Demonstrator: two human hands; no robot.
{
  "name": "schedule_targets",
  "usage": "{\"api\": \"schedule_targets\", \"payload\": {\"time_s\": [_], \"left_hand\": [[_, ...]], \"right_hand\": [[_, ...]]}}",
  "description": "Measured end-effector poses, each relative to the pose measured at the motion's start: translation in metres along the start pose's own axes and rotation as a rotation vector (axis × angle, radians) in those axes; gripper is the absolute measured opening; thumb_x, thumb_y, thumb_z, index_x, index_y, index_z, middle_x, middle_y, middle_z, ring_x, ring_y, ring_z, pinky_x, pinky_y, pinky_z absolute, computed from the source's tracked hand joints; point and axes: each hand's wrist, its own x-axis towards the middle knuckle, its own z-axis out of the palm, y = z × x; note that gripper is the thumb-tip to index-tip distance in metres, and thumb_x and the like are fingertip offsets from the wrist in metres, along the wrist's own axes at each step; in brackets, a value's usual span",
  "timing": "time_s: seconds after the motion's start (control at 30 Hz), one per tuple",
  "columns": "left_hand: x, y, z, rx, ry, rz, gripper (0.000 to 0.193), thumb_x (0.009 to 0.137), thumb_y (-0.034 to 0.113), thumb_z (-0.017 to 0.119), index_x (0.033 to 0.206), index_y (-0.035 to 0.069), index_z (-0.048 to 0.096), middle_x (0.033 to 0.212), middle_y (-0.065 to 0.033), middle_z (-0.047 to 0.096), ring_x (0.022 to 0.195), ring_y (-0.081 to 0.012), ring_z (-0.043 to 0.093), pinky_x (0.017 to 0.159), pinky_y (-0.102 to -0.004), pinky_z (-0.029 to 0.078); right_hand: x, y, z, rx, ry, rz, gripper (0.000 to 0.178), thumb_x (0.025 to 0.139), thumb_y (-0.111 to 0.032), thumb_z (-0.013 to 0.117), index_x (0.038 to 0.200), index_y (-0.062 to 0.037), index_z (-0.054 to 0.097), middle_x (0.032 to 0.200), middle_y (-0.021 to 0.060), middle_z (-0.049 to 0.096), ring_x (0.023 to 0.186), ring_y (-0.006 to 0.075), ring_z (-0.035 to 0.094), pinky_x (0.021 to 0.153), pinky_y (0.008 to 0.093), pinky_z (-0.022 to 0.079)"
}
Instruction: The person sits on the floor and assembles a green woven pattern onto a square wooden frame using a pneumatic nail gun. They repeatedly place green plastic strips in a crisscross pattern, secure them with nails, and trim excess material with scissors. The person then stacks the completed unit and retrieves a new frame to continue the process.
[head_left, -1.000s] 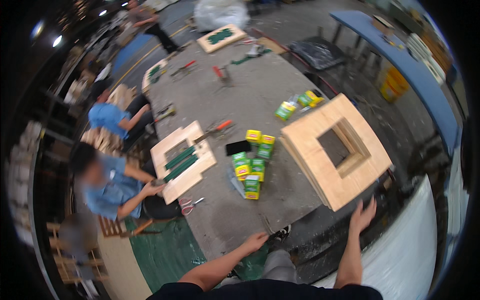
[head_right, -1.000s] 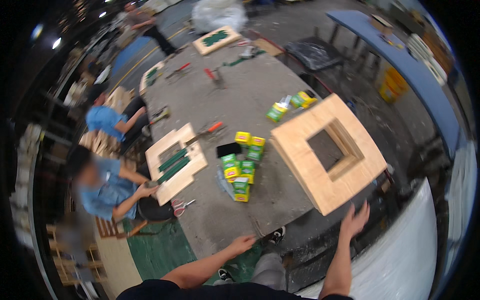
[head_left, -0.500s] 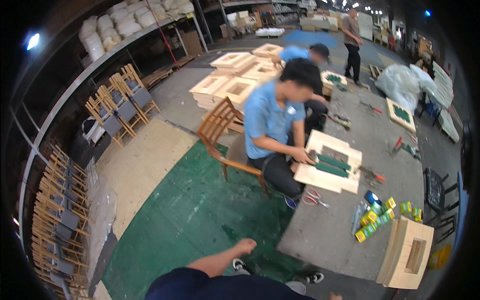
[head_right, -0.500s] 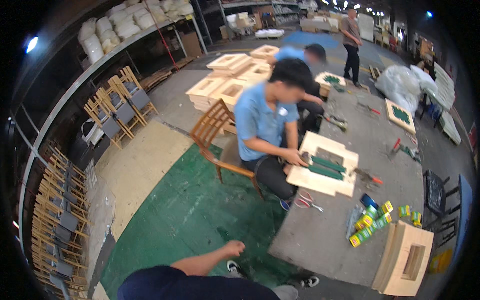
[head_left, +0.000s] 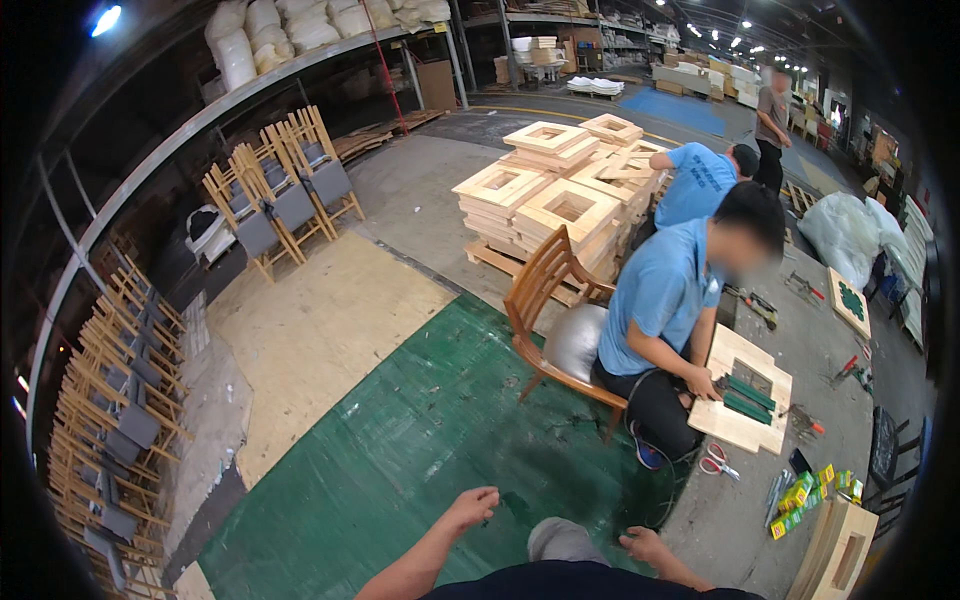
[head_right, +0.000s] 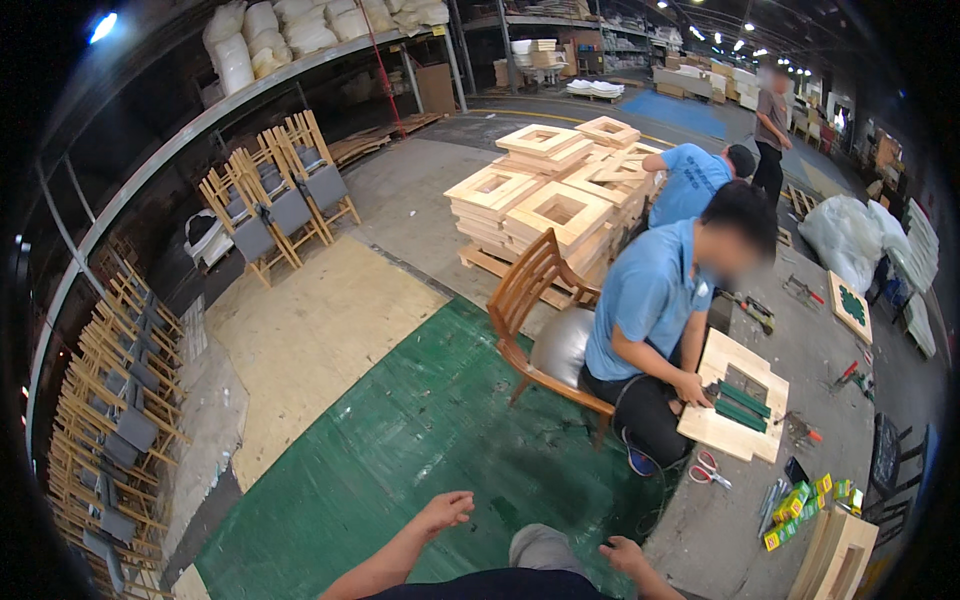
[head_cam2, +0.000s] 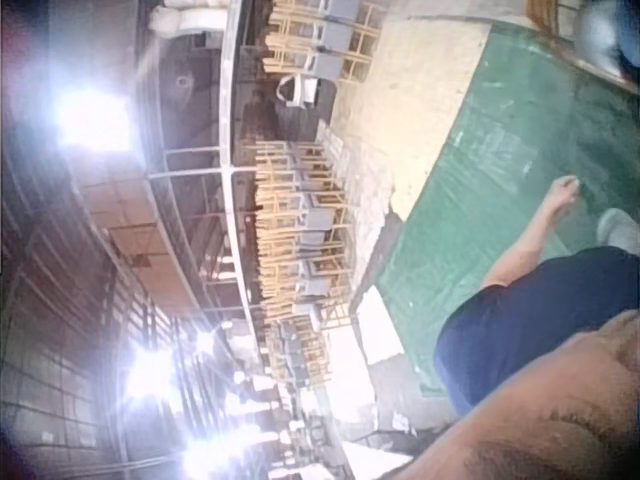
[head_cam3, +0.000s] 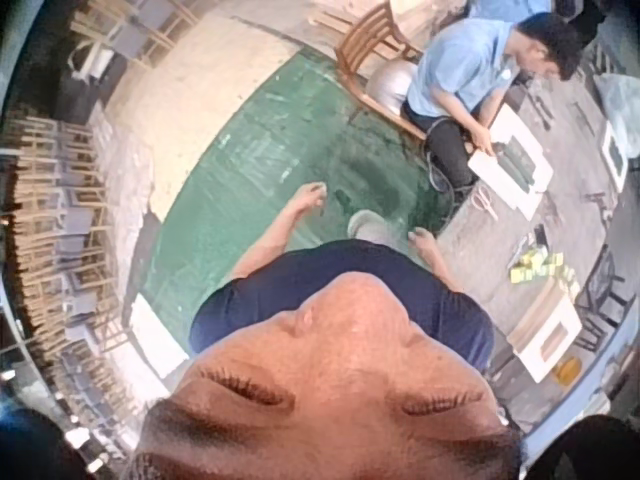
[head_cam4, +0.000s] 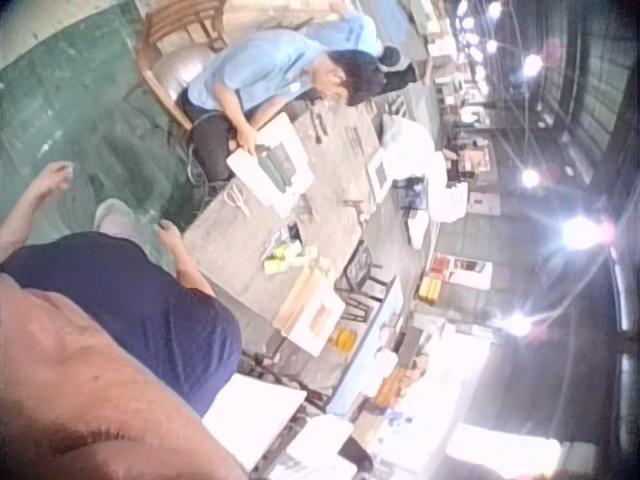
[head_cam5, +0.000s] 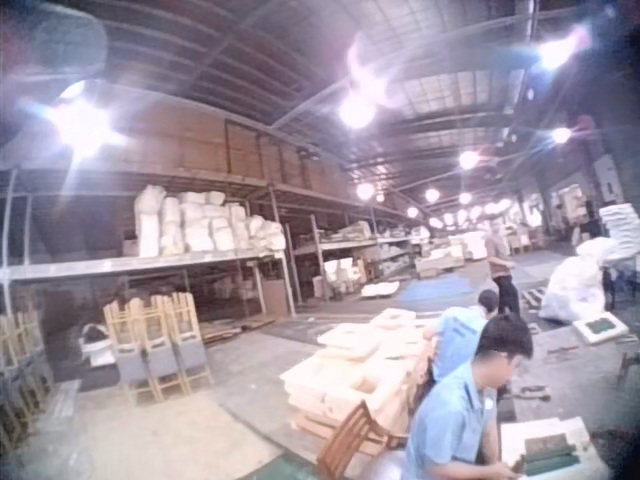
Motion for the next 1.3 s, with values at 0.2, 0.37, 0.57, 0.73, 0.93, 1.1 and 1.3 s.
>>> {"api": "schedule_targets", "payload": {"time_s": [0.2, 0.37, 0.57, 0.73, 0.93, 1.1, 1.3], "left_hand": [[0.049, 0.071, -0.145, -0.227, 0.15, 0.143, 0.056, 0.103, 0.037, 0.058, 0.148, 0.005, 0.049, 0.128, -0.0071, 0.065, 0.104, -0.0166, 0.065, 0.088, -0.0294, 0.049], [0.056, 0.039, -0.256, -0.297, 0.642, -0.134, 0.049, 0.097, 0.031, 0.063, 0.135, 0.0, 0.06, 0.115, -0.0139, 0.068, 0.105, -0.0226, 0.067, 0.078, -0.0375, 0.057], [0.072, 0.004, -0.32, -0.379, 0.689, -0.628, 0.046, 0.097, 0.032, 0.062, 0.132, 0.0, 0.061, 0.11, -0.0132, 0.069, 0.094, -0.0224, 0.067, 0.071, -0.0367, 0.054], [0.136, 0.025, -0.389, -0.423, 0.621, -0.679, 0.044, 0.098, 0.032, 0.061, 0.129, 0.001, 0.063, 0.106, -0.0126, 0.07, 0.085, -0.0222, 0.067, 0.065, -0.036, 0.052], [0.267, 0.11, -0.56, -0.3, 0.583, -0.56, 0.042, 0.098, 0.033, 0.06, 0.126, 0.002, 0.065, 0.101, -0.0118, 0.071, 0.074, -0.0219, 0.066, 0.058, -0.0352, 0.05], [0.392, 0.258, -0.723, -0.144, 0.623, -0.277, 0.041, 0.098, 0.034, 0.059, 0.123, 0.002, 0.066, 0.097, -0.0112, 0.072, 0.065, -0.0217, 0.066, 0.053, -0.0345, 0.048], [0.554, 0.443, -0.794, -0.099, 0.585, 0.019, 0.042, 0.104, 0.029, 0.053, 0.138, 0.004, 0.055, 0.111, -0.0108, 0.07, 0.08, -0.0192, 0.068, 0.062, -0.0312, 0.05]], "right_hand": [[0.086, -0.159, 0.032, -0.25, -0.133, -0.172, 0.073, 0.09, -0.05, 0.072, 0.143, -0.0025, 0.056, 0.113, 0.018, 0.074, 0.105, 0.0253, 0.07, 0.091, 0.0363, 0.053], [0.167, -0.34, 0.053, -0.318, -0.239, -0.202, 0.078, 0.091, -0.057, 0.067, 0.142, -0.0008, 0.055, 0.123, 0.0163, 0.071, 0.114, 0.0274, 0.068, 0.097, 0.0365, 0.052], [0.252, -0.556, 0.052, -0.135, -0.258, -0.56, 0.066, 0.097, -0.051, 0.064, 0.141, -0.001, 0.056, 0.118, 0.0156, 0.071, 0.108, 0.0269, 0.068, 0.093, 0.0381, 0.053], [0.301, -0.722, 0.082, 0.109, -0.316, -0.47, 0.062, 0.102, -0.049, 0.058, 0.143, -0.003, 0.052, 0.125, 0.0124, 0.066, 0.107, 0.0244, 0.066, 0.091, 0.04, 0.053], [0.372, -0.838, 0.127, 0.241, -0.406, -0.2, 0.065, 0.104, -0.052, 0.05, 0.148, -0.0036, 0.045, 0.133, 0.0151, 0.062, 0.109, 0.0254, 0.066, 0.095, 0.0457, 0.051], [0.428, -0.881, 0.122, 0.469, -0.327, -0.121, 0.073, 0.102, -0.056, 0.052, 0.151, -0.0022, 0.039, 0.132, 0.0187, 0.061, 0.109, 0.0306, 0.065, 0.097, 0.0498, 0.05], [0.5, -0.908, 0.071, 0.798, -0.162, -0.021, 0.078, 0.102, -0.059, 0.05, 0.153, -0.002, 0.034, 0.13, 0.0223, 0.06, 0.111, 0.0354, 0.063, 0.096, 0.0525, 0.05]]}}
